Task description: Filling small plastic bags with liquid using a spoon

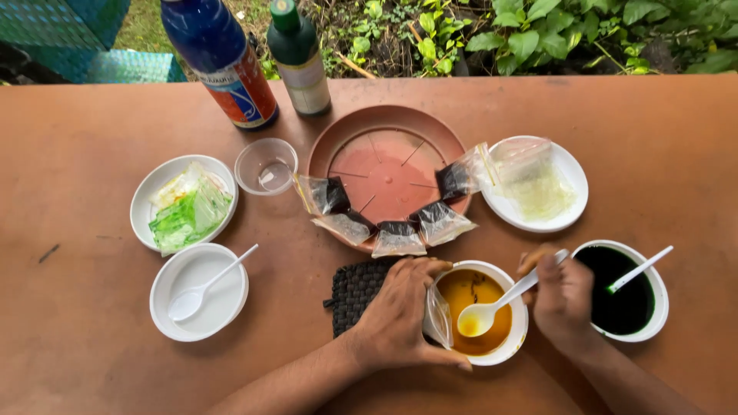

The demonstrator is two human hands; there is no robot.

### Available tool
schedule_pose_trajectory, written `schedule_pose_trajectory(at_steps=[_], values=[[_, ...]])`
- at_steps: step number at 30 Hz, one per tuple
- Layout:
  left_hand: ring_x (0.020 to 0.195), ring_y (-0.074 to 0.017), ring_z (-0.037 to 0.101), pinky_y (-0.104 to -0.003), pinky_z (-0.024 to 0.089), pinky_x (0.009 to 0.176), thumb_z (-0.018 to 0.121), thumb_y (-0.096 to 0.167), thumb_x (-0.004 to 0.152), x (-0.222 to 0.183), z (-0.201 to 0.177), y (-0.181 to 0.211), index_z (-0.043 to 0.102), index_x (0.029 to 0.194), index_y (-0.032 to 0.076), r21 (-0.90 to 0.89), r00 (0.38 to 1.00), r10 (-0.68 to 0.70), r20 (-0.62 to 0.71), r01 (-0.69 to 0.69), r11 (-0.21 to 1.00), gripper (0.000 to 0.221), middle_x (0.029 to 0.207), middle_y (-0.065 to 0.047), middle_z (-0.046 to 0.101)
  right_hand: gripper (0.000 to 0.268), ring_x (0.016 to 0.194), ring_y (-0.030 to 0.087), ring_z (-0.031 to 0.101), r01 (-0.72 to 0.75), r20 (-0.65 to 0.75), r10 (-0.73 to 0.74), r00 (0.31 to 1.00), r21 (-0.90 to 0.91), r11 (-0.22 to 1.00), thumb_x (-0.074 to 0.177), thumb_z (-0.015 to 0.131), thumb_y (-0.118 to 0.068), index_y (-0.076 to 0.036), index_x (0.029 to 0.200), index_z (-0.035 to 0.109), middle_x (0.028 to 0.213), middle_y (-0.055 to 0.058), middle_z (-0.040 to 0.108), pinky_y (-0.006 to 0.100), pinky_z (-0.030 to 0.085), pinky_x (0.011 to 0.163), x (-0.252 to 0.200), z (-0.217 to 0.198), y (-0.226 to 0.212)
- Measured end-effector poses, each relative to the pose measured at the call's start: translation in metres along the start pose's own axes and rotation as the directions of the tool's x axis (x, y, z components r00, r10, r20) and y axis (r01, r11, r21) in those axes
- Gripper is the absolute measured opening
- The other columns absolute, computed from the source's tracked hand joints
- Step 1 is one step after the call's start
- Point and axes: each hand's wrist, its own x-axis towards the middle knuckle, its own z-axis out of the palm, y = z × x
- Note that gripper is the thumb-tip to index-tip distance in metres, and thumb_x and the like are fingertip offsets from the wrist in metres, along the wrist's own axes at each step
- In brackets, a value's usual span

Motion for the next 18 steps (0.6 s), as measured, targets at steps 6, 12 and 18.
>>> schedule_pose_trajectory(at_steps=[6,12,18], values=[[0.136,-0.0416,0.049,-0.06,0.03,0.117,0.067,0.075,0.066,-0.003,0.005,-0.001,0.037,0.139,-0.011,0.062,0.998,-0.018,0.058,0.014,0.998,0.117,0.145,-0.024,0.049,0.048,0.047,0.013,0.05,0.088,0.106,-0.087,0.991,-0.012,0.996,0.109,0.044,-0.035,-0.002,0.081,0.064,0.048,0.006,0.05,0.029,0.053,0.076,-0.005,0.006,-0.007],[0.139,-0.0436,0.044,-0.062,0.025,0.118,0.063,0.078,0.061,0.0,0.002,0.001,0.033,0.142,-0.014,0.056,0.988,-0.06,0.143,0.052,0.997,0.126,0.147,-0.027,0.046,0.048,0.046,0.012,0.047,0.166,0.074,-0.166,0.983,-0.002,0.986,0.11,0.042,-0.035,-0.003,0.081,0.062,0.047,0.004,0.047,0.032,0.052,0.083,0.0,0.004,-0.014],[0.134,-0.0469,0.045,-0.063,0.023,0.118,0.06,0.079,0.066,-0.003,0.009,-0.005,0.037,0.137,-0.015,0.106,0.985,-0.055,0.166,0.038,0.994,0.12,0.142,-0.026,0.048,0.048,0.041,0.012,0.049,0.174,0.012,-0.174,0.985,-0.023,0.984,0.109,0.045,-0.039,-0.002,0.081,0.06,0.077,0.01,0.057,0.021,0.039,0.044,0.003,-0.002,-0.001]])
